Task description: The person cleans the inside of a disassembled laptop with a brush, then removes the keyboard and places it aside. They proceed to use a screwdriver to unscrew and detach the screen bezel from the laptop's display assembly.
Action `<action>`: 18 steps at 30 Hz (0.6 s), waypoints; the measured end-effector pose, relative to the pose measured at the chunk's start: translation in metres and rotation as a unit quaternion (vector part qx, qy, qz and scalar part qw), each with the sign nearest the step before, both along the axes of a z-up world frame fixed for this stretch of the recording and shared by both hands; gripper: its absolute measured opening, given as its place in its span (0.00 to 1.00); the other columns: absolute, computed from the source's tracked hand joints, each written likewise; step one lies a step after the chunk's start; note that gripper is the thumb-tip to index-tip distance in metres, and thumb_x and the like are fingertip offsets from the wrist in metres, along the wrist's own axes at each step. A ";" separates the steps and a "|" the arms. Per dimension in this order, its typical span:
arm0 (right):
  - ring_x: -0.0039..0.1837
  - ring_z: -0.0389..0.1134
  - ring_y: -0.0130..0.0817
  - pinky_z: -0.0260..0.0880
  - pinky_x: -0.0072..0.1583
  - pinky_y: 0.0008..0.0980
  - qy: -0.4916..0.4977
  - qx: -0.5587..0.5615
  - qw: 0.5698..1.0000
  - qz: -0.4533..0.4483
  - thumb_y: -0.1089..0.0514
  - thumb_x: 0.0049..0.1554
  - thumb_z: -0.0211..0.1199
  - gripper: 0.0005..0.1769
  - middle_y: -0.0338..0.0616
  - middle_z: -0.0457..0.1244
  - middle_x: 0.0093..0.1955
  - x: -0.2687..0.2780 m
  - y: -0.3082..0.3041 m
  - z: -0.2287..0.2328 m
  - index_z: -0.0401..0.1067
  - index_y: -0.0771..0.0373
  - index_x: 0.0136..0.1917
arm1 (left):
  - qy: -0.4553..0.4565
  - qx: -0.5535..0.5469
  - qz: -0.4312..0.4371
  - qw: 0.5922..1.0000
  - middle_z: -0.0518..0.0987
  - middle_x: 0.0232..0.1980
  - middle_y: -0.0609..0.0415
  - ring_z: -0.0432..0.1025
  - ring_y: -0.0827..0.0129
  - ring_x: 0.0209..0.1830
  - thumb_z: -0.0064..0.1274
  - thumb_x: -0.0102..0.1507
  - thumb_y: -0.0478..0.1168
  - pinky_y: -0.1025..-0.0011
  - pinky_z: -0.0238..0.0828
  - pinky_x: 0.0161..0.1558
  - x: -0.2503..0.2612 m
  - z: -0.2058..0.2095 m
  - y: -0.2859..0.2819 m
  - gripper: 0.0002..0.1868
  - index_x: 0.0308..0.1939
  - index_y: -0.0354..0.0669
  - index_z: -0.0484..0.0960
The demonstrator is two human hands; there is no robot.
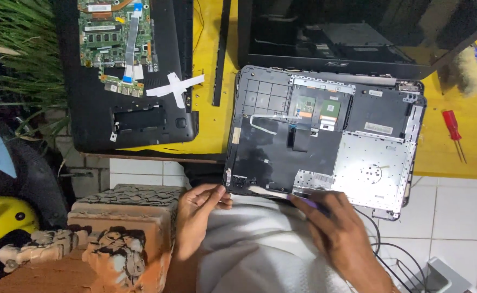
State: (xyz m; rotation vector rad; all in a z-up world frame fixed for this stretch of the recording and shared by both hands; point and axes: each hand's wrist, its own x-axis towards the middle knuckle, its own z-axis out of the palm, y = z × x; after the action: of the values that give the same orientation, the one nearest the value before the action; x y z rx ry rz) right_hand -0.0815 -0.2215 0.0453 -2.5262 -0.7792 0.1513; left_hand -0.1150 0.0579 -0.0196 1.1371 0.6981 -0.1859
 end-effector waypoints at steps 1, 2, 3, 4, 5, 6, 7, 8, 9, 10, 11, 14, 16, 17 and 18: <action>0.54 0.64 0.40 0.77 0.54 0.40 0.000 -0.002 1.000 -0.001 0.61 0.55 0.67 0.28 0.42 0.64 0.56 0.000 -0.001 0.005 0.72 0.57 0.69 | 0.000 -0.002 -0.001 1.000 0.84 0.30 0.37 0.80 0.53 0.28 0.60 0.61 0.36 0.61 0.85 0.36 0.002 0.000 0.000 0.13 0.41 0.24 0.85; 0.54 0.64 0.39 0.76 0.54 0.39 0.007 0.011 1.000 -0.017 0.62 0.55 0.66 0.26 0.43 0.64 0.55 -0.001 -0.001 0.011 0.73 0.56 0.68 | -0.004 0.009 -0.011 1.000 0.85 0.30 0.37 0.80 0.54 0.27 0.60 0.61 0.36 0.62 0.85 0.36 0.002 0.001 0.000 0.13 0.40 0.24 0.85; 0.54 0.64 0.39 0.74 0.54 0.38 0.015 0.025 0.999 -0.034 0.64 0.55 0.66 0.26 0.44 0.63 0.54 -0.002 -0.002 0.016 0.74 0.55 0.67 | -0.009 0.019 -0.021 1.000 0.85 0.30 0.37 0.81 0.54 0.27 0.60 0.61 0.36 0.63 0.84 0.35 0.002 0.002 0.000 0.12 0.39 0.25 0.86; 0.54 0.64 0.39 0.74 0.54 0.38 0.015 0.025 0.999 -0.036 0.64 0.55 0.66 0.26 0.44 0.63 0.54 -0.004 0.003 0.009 0.74 0.55 0.67 | -0.009 0.020 -0.023 0.999 0.85 0.30 0.37 0.81 0.54 0.27 0.60 0.61 0.36 0.63 0.84 0.35 0.003 0.004 0.001 0.12 0.39 0.25 0.86; 0.53 0.63 0.41 0.73 0.53 0.39 -0.006 0.029 0.999 -0.029 0.64 0.57 0.64 0.25 0.45 0.63 0.55 -0.006 0.008 0.003 0.73 0.56 0.68 | -0.002 0.028 -0.022 0.999 0.85 0.30 0.39 0.81 0.54 0.28 0.60 0.61 0.36 0.63 0.85 0.36 0.004 0.006 0.000 0.11 0.39 0.26 0.85; 0.53 0.63 0.42 0.71 0.52 0.40 -0.028 0.033 0.999 -0.023 0.64 0.59 0.62 0.25 0.47 0.62 0.55 -0.007 0.012 -0.004 0.71 0.57 0.70 | 0.004 0.035 -0.022 0.999 0.85 0.31 0.40 0.82 0.55 0.28 0.60 0.61 0.36 0.62 0.86 0.36 0.006 0.008 -0.001 0.10 0.38 0.28 0.85; 0.53 0.63 0.42 0.71 0.52 0.40 -0.029 0.033 0.999 -0.026 0.64 0.59 0.62 0.25 0.47 0.62 0.55 -0.008 0.013 -0.006 0.71 0.57 0.70 | 0.003 0.035 -0.025 0.999 0.85 0.31 0.40 0.82 0.55 0.28 0.60 0.61 0.36 0.62 0.86 0.36 0.006 0.009 -0.001 0.10 0.38 0.28 0.85; 0.53 0.63 0.41 0.72 0.52 0.40 -0.041 0.015 0.999 -0.017 0.63 0.57 0.64 0.28 0.47 0.62 0.57 -0.008 0.014 -0.009 0.70 0.57 0.71 | 0.008 0.040 -0.023 0.999 0.85 0.30 0.40 0.81 0.55 0.28 0.60 0.61 0.35 0.63 0.85 0.36 0.007 0.010 -0.002 0.09 0.37 0.28 0.85; 0.53 0.63 0.41 0.73 0.51 0.40 -0.053 -0.003 0.999 -0.008 0.63 0.55 0.67 0.31 0.47 0.62 0.58 -0.008 0.015 -0.011 0.69 0.56 0.72 | 0.013 0.046 -0.020 0.999 0.85 0.29 0.40 0.80 0.56 0.27 0.60 0.61 0.35 0.63 0.84 0.35 0.008 0.011 -0.002 0.09 0.37 0.27 0.85; 0.53 0.63 0.41 0.73 0.51 0.40 -0.051 -0.003 0.999 -0.009 0.63 0.55 0.67 0.31 0.47 0.62 0.58 -0.008 0.008 -0.008 0.69 0.56 0.72 | 0.014 0.046 -0.021 0.999 0.85 0.29 0.40 0.80 0.56 0.27 0.60 0.61 0.35 0.63 0.84 0.35 0.008 0.009 -0.001 0.09 0.37 0.27 0.85; 0.55 0.64 0.41 0.74 0.53 0.42 -0.029 -0.006 0.999 -0.021 0.59 0.55 0.66 0.30 0.45 0.63 0.57 -0.008 0.002 -0.004 0.70 0.55 0.71 | 0.000 0.042 -0.016 0.999 0.85 0.29 0.41 0.80 0.56 0.27 0.60 0.61 0.34 0.63 0.84 0.35 0.007 0.007 0.000 0.08 0.37 0.27 0.85; 0.55 0.64 0.41 0.75 0.54 0.42 -0.015 -0.019 0.999 -0.039 0.57 0.55 0.66 0.29 0.43 0.64 0.56 -0.011 -0.027 -0.003 0.71 0.54 0.70 | -0.011 0.034 -0.013 0.999 0.84 0.28 0.41 0.80 0.56 0.27 0.60 0.60 0.32 0.63 0.83 0.34 0.008 0.003 -0.001 0.07 0.35 0.28 0.85; 0.53 0.63 0.40 0.74 0.53 0.41 -0.023 -0.025 0.999 -0.040 0.59 0.55 0.67 0.29 0.43 0.64 0.55 -0.012 -0.042 0.003 0.71 0.54 0.70 | -0.006 0.035 -0.011 0.999 0.84 0.28 0.41 0.79 0.56 0.26 0.60 0.60 0.32 0.63 0.82 0.32 0.008 0.000 -0.002 0.06 0.34 0.28 0.84; 0.53 0.63 0.41 0.72 0.55 0.40 -0.010 -0.027 0.998 -0.052 0.59 0.55 0.67 0.28 0.44 0.63 0.55 -0.011 -0.046 0.009 0.72 0.54 0.69 | -0.016 0.037 -0.016 0.999 0.84 0.28 0.40 0.79 0.55 0.26 0.59 0.60 0.31 0.62 0.83 0.32 0.008 -0.002 -0.002 0.06 0.37 0.29 0.83; 0.53 0.63 0.41 0.71 0.56 0.40 0.000 -0.027 0.998 -0.064 0.60 0.55 0.66 0.26 0.45 0.63 0.54 -0.009 -0.049 0.014 0.73 0.54 0.68 | -0.027 0.041 -0.021 0.999 0.84 0.28 0.39 0.80 0.55 0.27 0.58 0.61 0.30 0.62 0.84 0.32 0.008 -0.004 -0.002 0.06 0.39 0.29 0.83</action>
State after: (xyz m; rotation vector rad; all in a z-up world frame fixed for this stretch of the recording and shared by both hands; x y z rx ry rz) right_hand -0.0910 -0.2705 0.0590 -2.6179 -0.6193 0.1309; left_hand -0.1066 0.0563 -0.0236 1.2314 0.6396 -0.1622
